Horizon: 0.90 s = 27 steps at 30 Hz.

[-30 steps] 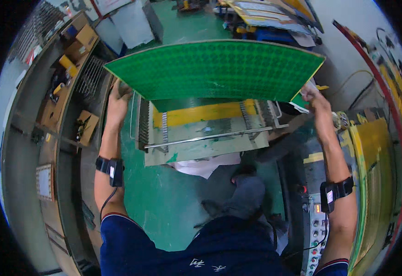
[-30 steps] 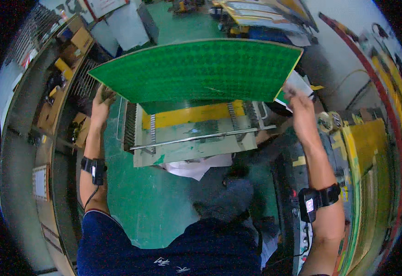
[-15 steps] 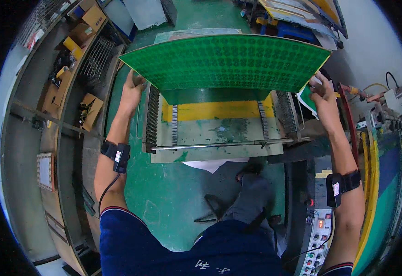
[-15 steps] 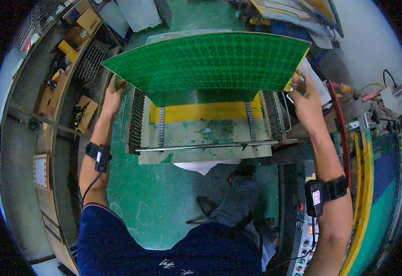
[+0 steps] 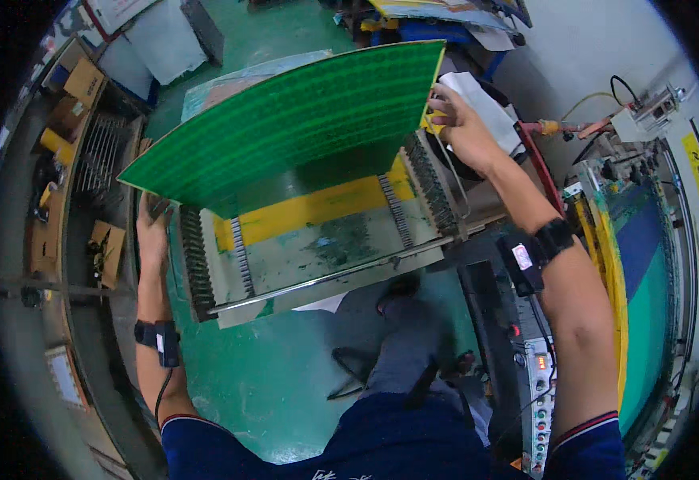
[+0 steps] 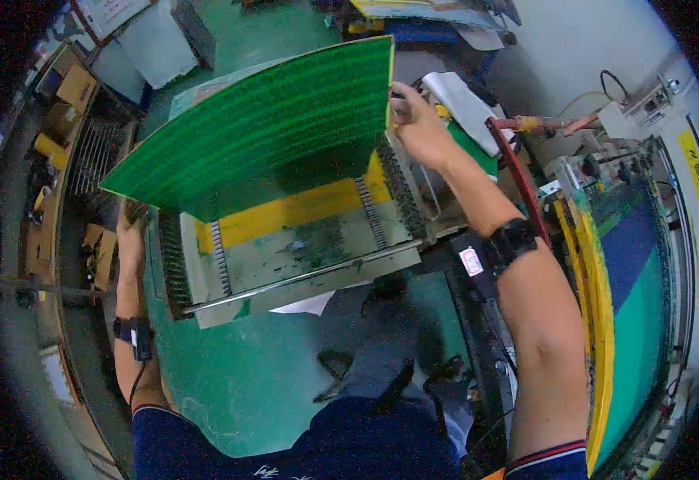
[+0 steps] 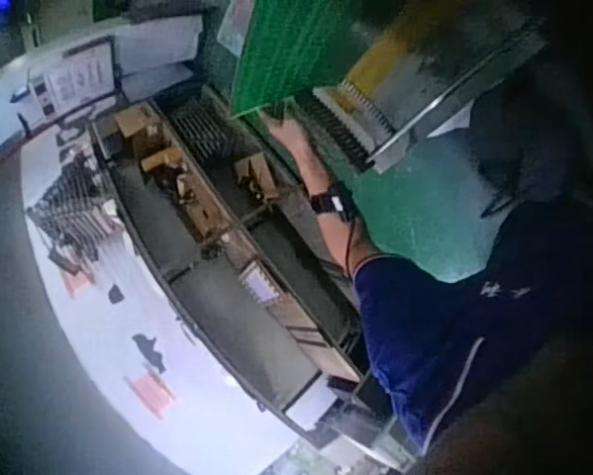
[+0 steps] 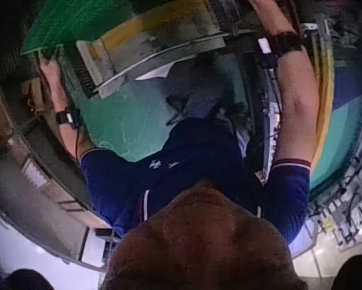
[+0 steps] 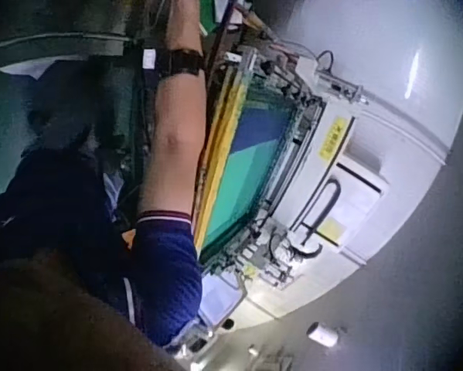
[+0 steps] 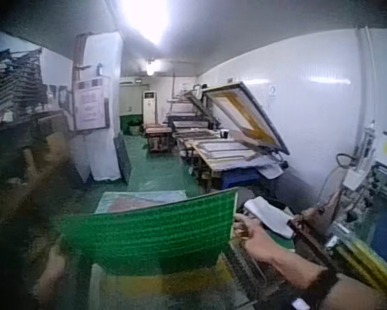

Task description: Operating a semi-automatic screen printing machine to process green circuit boards or labeled sheets.

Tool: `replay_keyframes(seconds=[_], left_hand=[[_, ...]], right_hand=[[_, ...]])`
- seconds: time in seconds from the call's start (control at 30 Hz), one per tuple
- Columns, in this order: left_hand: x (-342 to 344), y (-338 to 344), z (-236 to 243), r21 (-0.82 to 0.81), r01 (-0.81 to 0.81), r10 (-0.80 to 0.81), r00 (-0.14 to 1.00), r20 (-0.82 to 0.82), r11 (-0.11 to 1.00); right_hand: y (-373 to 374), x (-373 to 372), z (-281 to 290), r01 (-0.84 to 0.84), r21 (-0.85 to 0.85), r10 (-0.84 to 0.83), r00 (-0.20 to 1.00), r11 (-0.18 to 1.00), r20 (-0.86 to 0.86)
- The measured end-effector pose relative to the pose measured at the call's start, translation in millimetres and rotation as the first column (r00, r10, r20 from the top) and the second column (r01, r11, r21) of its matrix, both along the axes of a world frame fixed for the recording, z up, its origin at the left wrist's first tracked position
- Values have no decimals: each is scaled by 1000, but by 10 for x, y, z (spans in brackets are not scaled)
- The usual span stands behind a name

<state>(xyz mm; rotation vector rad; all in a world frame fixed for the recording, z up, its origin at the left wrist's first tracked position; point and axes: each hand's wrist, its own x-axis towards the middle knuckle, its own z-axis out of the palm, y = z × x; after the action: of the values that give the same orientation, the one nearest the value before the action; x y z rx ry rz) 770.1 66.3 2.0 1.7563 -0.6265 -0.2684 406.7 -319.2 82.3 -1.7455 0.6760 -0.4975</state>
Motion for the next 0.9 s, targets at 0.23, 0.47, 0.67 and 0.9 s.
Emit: replay_keyframes(seconds=[0.23,0.47,0.67,0.9], left_hand=[[44,-109,-31,-25,36,-36,999,16,999],[-1,-144,19,57,55,-54,998,-20,997],[-52,5,217,-104,-62,87,963,255,993],[-1855,-831,510,-335,327,-258,937,236,883]], right_hand=[[-200,-108,-182,-2,-127,3,1000,992,7],[-357,-112,-487,27,20,-26,998,999,-58],[-274,-153,-541,281,-214,-326,920,936,-219],[897,-1484,-30,175,-261,-182,983,949,-2]])
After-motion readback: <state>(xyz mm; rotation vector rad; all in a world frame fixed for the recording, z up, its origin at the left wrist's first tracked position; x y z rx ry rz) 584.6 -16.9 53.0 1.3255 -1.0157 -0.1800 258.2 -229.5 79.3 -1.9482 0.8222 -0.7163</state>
